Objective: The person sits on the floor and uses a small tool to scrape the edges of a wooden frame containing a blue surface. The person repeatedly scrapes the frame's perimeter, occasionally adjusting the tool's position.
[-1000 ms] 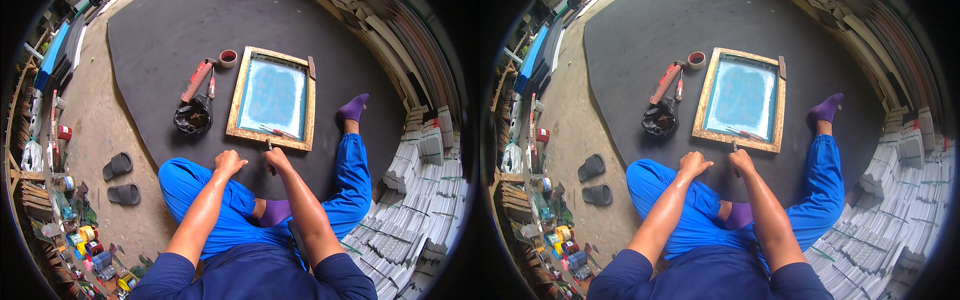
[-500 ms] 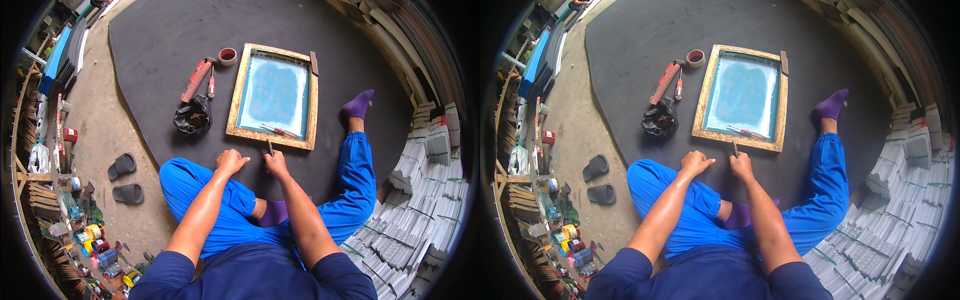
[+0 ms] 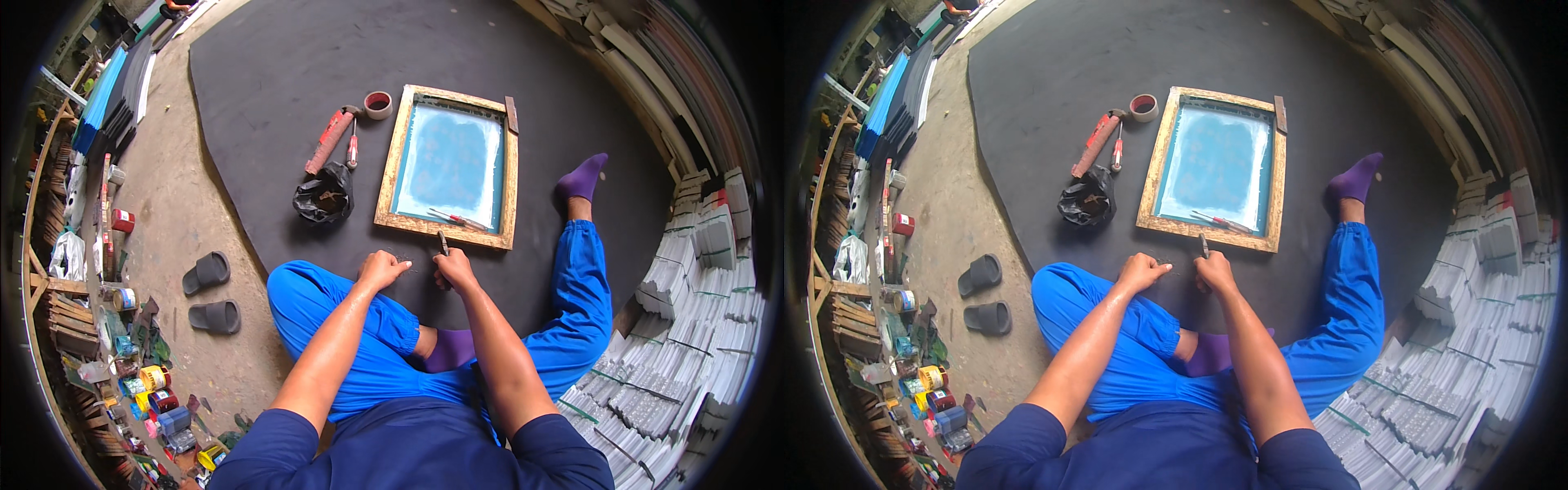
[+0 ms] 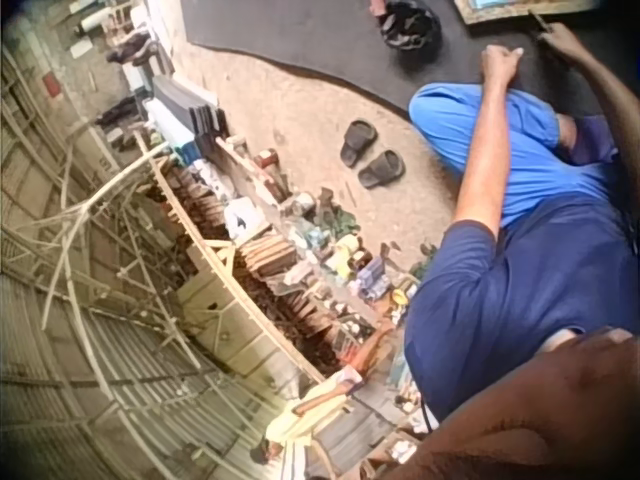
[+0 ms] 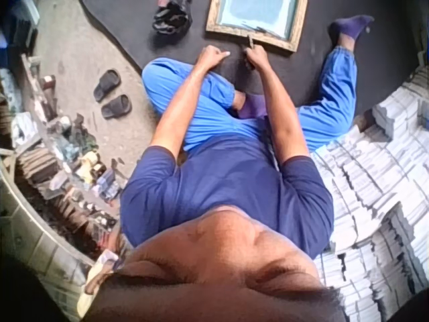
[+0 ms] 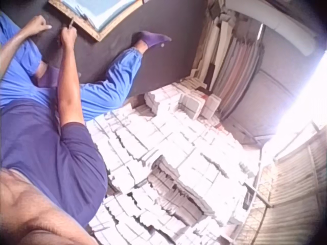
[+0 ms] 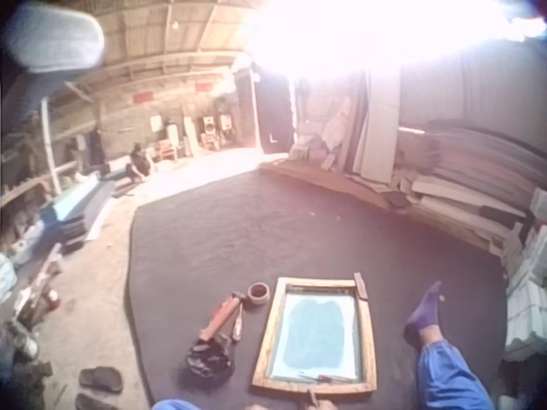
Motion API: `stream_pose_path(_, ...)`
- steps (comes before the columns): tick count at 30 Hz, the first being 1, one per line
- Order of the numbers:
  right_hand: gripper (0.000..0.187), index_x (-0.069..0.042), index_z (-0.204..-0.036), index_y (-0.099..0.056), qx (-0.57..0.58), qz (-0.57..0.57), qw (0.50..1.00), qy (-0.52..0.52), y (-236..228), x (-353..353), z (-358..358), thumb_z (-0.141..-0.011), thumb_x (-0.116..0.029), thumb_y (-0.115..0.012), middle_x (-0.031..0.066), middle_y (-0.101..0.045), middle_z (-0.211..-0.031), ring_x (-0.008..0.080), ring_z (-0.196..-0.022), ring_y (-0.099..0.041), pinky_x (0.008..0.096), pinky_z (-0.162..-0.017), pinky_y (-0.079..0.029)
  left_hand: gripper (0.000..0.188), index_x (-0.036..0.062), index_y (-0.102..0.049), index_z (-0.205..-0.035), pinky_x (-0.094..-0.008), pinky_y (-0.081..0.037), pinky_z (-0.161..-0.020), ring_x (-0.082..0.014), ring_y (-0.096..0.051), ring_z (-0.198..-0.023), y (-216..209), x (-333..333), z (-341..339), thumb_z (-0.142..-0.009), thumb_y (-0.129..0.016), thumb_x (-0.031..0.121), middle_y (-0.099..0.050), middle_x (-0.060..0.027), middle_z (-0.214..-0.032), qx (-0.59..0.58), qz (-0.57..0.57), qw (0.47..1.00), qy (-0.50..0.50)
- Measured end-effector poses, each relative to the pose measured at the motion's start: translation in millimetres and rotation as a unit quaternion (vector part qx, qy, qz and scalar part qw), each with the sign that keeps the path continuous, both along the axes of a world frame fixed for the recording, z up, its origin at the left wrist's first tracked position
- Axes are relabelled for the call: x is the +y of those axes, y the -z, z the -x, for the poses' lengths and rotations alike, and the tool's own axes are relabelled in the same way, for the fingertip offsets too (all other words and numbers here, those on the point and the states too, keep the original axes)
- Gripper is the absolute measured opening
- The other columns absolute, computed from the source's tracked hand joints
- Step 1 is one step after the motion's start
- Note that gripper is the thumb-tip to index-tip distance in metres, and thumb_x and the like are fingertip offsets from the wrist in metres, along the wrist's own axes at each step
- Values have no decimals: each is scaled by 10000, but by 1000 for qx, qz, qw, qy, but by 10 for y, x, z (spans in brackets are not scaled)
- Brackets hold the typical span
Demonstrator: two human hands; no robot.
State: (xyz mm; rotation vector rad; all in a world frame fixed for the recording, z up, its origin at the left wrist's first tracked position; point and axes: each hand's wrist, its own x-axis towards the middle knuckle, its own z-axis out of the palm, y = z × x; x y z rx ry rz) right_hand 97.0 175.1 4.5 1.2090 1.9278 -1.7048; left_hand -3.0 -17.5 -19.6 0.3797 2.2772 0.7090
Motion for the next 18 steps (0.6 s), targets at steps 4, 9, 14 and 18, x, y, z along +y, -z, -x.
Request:
stream_pose_path(4, 254, 101, -819, -629, -57, -40, 997, -22, -70, -19, 145, -852, -139, -553, 185, -648, -678, 305, -540, -669, 432, -468, -519, 493, 74, -755, -703, -448, -547, -693, -310, -723, -728, 2, 51, -2, -814, -749, 555, -717, -143, -702, 0, -24, 1000, 7)
stream_pose_path(9, 310, 97, -798, -613, -64, -81, 995, -6, 104, -74, 183, -878, -203, -624, 170, -612, -674, 307, -541, -656, 441, -477, -511, 480, 55, -753, -680, -390, -538, -627, -242, -698, -618, 31, 71, -28, -817, -764, 515, -699, -117, -633, 37, -53, 998, 25)
stream_pose_path(14, 288, 100, -834, -605, -55, -52, 997, 34, 113, -118, 148, -878, -184, -614, 156, -598, -676, 300, -507, -639, 438, -450, -498, 469, 60, -759, -697, -407, -536, -634, -260, -702, -632, -86, 91, -17, -819, -760, 512, -692, -127, -628, 24, -65, 997, 20)
stream_pose_path(18, 268, 88, -831, -604, -57, -44, 997, 15, 145, -56, 176, -882, -175, -605, 154, -598, -679, 291, -500, -632, 432, -442, -492, 473, 69, -753, -697, -433, -543, -662, -293, -713, -682, -54, 119, -11, -824, -748, 524, -703, -134, -663, 33, -58, 997, 39)
